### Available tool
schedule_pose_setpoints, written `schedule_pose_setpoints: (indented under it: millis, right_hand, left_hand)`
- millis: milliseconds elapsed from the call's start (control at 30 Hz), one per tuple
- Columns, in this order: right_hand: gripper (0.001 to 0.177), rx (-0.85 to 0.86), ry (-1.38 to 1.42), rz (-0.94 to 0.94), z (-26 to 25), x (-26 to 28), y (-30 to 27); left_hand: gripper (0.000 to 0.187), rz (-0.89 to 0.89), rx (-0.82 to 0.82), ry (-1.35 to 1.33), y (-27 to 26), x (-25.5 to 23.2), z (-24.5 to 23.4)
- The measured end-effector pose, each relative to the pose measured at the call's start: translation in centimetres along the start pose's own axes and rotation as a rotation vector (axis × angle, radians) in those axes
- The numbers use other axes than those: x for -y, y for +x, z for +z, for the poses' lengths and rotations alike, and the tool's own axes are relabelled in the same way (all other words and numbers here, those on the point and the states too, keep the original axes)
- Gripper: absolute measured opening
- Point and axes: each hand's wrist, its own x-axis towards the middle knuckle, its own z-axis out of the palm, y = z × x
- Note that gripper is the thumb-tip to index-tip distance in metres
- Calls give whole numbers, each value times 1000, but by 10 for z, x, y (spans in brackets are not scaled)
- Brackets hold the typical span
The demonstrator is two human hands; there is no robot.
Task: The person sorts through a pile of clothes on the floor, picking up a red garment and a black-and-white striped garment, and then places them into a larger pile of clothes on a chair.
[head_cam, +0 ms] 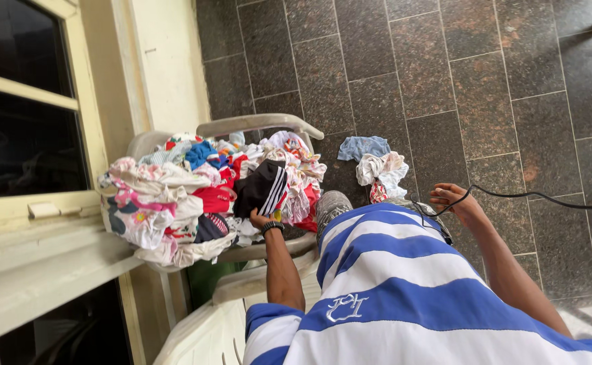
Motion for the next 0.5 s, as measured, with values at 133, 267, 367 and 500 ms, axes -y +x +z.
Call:
schedule_pose_setpoints:
  millis: [133,267,367,500]
  right_hand:
    - [47,9,53,-19,1,-3,2]
    - [46,-14,31,8,2,-7,4]
    - [45,-21,47,18,0,-12,4]
    - [46,-2,101,-6,-6,-19,8]
  left_hand:
    - [38,62,36,59,-8,-1,0]
    - [35,134,-33,185,-14,0,-5]
    - [39,210,-22,261,-14,-2,-18]
    - [51,356,-103,471,-19,8,-22]
